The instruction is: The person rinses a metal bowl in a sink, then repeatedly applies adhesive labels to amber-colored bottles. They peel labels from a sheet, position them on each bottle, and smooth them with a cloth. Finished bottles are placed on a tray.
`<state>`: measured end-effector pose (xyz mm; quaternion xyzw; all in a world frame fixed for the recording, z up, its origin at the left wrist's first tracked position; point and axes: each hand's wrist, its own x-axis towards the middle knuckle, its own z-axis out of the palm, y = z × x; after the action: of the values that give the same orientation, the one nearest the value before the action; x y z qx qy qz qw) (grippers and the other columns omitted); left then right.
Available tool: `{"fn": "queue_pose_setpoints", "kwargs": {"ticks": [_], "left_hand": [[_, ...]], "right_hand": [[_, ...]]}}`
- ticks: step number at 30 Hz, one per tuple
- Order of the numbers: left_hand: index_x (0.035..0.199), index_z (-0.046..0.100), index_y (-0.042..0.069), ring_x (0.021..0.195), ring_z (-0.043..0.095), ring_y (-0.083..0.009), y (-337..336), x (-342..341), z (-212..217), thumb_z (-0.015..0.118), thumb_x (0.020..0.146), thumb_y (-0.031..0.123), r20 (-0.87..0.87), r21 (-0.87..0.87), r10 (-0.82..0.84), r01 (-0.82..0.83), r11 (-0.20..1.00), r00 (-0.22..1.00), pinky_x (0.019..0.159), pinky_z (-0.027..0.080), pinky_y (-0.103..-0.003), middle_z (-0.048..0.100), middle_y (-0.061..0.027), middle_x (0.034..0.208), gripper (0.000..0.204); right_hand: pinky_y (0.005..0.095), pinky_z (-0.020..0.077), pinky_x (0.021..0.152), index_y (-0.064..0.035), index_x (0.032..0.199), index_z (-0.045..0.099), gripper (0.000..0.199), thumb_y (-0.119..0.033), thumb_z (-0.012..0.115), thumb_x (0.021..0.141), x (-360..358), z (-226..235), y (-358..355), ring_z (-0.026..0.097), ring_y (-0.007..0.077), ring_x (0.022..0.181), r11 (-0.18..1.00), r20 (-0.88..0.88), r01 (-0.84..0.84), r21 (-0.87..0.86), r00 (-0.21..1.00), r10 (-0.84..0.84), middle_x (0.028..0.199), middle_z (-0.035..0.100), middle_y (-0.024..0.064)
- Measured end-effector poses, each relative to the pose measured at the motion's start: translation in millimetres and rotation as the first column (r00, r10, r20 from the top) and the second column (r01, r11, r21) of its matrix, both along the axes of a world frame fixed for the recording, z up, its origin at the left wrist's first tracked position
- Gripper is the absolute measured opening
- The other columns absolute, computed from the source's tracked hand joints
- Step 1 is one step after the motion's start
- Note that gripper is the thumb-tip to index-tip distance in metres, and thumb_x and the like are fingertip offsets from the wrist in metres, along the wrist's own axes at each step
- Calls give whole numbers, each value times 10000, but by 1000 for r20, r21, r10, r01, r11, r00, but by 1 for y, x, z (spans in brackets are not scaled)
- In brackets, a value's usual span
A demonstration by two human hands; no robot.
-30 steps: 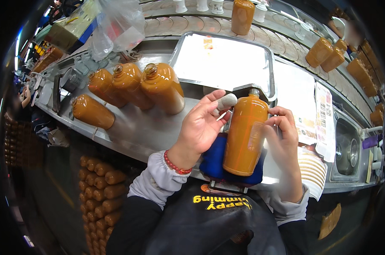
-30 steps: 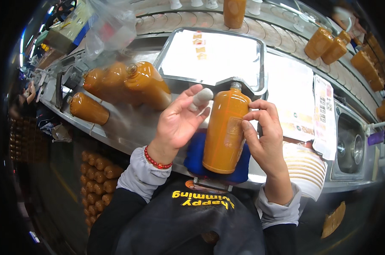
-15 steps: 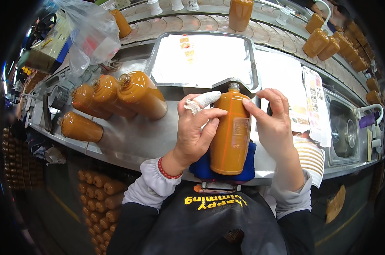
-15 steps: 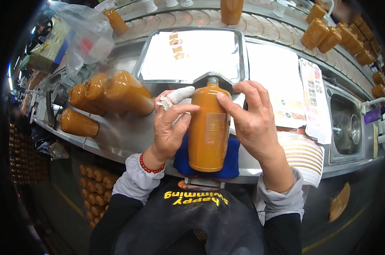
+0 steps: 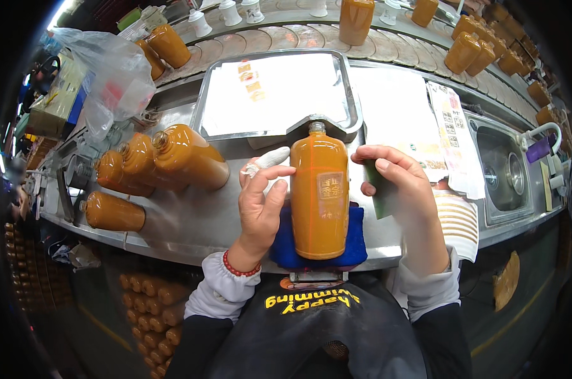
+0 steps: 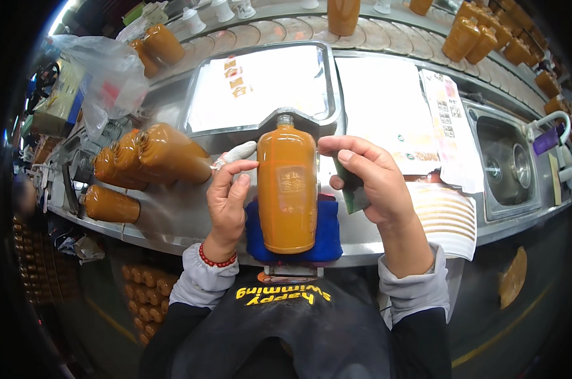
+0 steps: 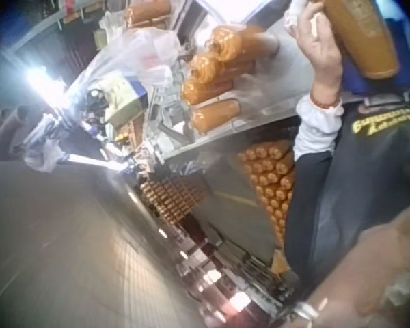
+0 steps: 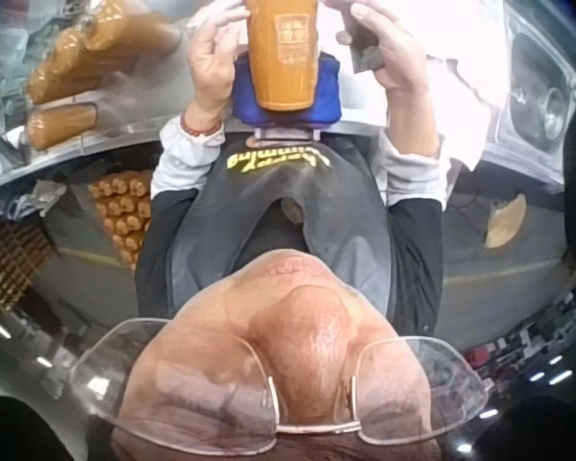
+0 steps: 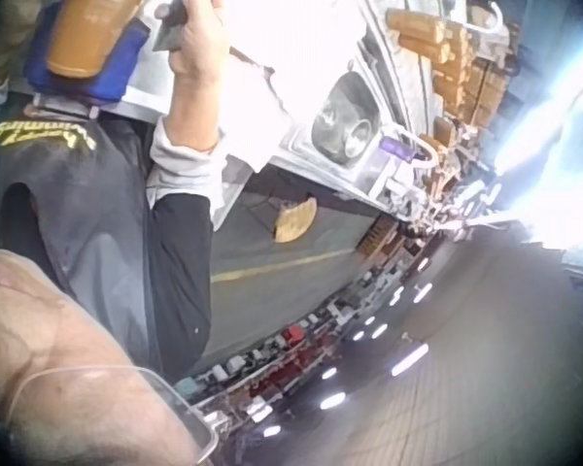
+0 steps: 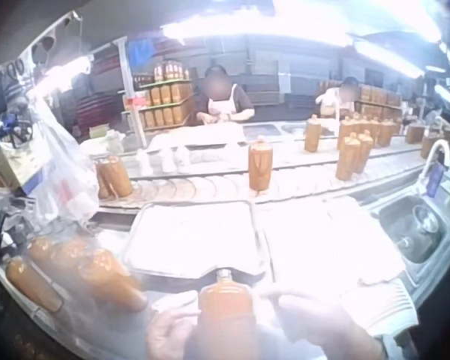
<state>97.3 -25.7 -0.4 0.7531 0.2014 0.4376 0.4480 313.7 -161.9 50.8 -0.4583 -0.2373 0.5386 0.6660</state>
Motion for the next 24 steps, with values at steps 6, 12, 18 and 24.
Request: {"fn": "queue_pose_setpoints", "kwargs": {"ticks": [6, 12, 18, 24], "left_hand": [[1108, 687, 35, 1137, 491, -229, -5, -4, -8, 528, 949, 130, 13, -198, -23, 25, 980, 1000, 1073, 302, -390, 615, -108, 1128, 243], [1252, 593, -8, 1197, 483, -250, -14, -9, -13, 536, 989, 214, -5, -74, 32, -32, 997, 999, 1090, 319, -387, 602, -143, 1214, 348], [1283, 568, -7, 1243, 440, -311, -30, -23, -13, 549, 1003, 353, -139, 91, 68, -56, 994, 988, 1135, 256, -437, 599, -158, 1296, 457], [1269, 579, -1, 1224, 450, -315, -33, -24, -19, 546, 1006, 362, -133, 55, 76, -69, 996, 988, 1133, 255, -452, 618, -150, 1265, 450]], "right_hand": [[239, 473, 721, 20, 1225, 643, 306, -84, 546, 954, 1, -16, -10, 534, 110, 812, 999, 122, 37, 17, 992, -38, 1174, 620, 96], [232, 475, 781, -27, 1271, 641, 350, 31, 513, 950, -11, -19, 0, 561, 115, 911, 985, 805, 101, 143, 567, -175, 1179, 577, 72], [312, 470, 890, -64, 1288, 645, 470, 113, 543, 865, -12, -11, 17, 555, 236, 1083, 965, 911, 24, 261, 325, -254, 1187, 553, 123], [412, 470, 943, -76, 1151, 700, 485, 119, 626, 713, -10, -11, 24, 536, 358, 1122, 938, 938, -17, 345, 20, -345, 1155, 567, 156]]}}
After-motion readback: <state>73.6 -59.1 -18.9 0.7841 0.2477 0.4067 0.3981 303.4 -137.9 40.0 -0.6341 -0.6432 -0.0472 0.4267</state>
